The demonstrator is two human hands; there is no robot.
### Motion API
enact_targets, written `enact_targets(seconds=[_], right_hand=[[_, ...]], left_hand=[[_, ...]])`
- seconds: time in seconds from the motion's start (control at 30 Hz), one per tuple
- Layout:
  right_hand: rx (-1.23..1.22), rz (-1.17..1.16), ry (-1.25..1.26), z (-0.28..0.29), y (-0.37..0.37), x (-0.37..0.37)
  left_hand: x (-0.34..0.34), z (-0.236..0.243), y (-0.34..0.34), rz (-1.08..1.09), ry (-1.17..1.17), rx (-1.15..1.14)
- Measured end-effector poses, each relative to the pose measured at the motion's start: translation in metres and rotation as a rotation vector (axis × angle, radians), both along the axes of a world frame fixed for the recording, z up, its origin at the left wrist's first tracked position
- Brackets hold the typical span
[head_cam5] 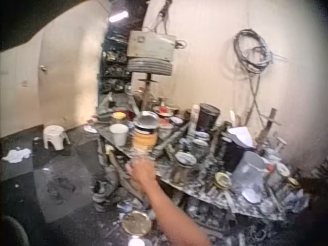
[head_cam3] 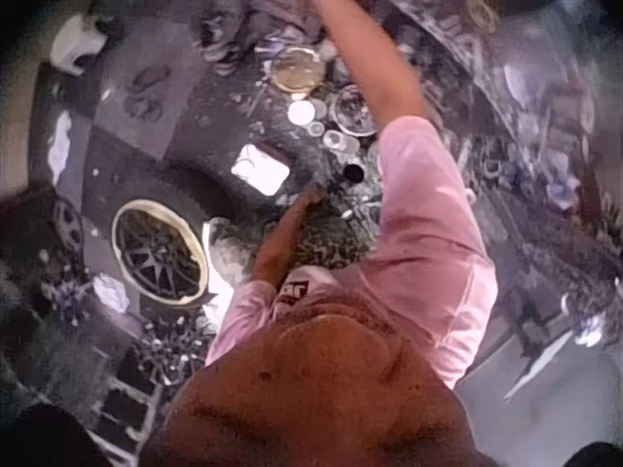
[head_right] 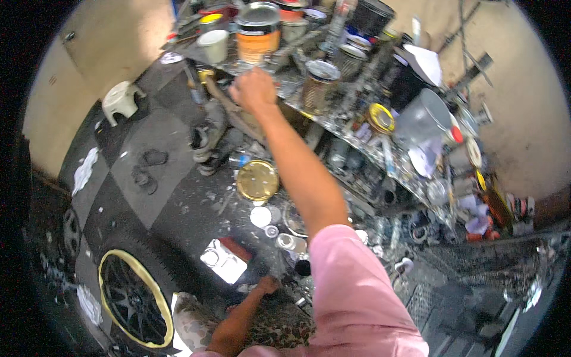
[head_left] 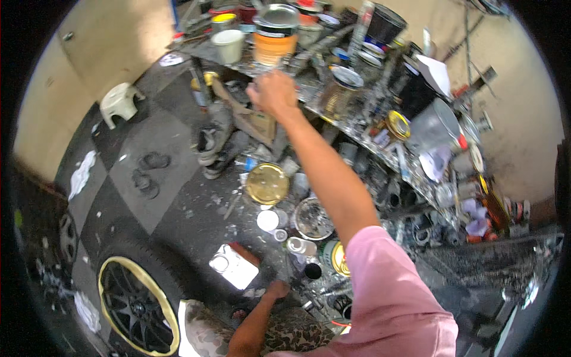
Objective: Preparing and spray-painting a car rim in a workshop.
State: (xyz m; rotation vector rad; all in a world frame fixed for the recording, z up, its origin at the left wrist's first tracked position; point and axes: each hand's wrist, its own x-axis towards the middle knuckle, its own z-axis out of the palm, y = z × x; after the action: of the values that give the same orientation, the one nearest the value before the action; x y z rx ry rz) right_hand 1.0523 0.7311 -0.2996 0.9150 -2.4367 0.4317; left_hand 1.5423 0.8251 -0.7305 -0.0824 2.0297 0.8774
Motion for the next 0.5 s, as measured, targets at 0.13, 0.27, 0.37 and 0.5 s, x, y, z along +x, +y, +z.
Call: enact_targets(seconds=[0.13, 0.27, 0.37, 0.5], right_hand=[[-0.035, 0.05, 0.052, -0.002, 0.0, -0.003], [-0.069, 0.071, 0.064, -0.005, -0.001, -0.005], [-0.07, 0.068, 0.089, -0.008, -0.001, -0.007], [-0.085, 0.072, 0.09, -0.002, -0.001, -0.001]], left_hand=[[-0.005, 0.002, -0.004, -0.104, 0.012, 0.002], [0.014, -0.01, -0.005, -0.14, 0.042, -0.057], [0.023, -0.01, -0.004, -0.076, 0.012, -0.073], [0.017, 0.005, -0.006, 0.012, -0.185, -0.056]])
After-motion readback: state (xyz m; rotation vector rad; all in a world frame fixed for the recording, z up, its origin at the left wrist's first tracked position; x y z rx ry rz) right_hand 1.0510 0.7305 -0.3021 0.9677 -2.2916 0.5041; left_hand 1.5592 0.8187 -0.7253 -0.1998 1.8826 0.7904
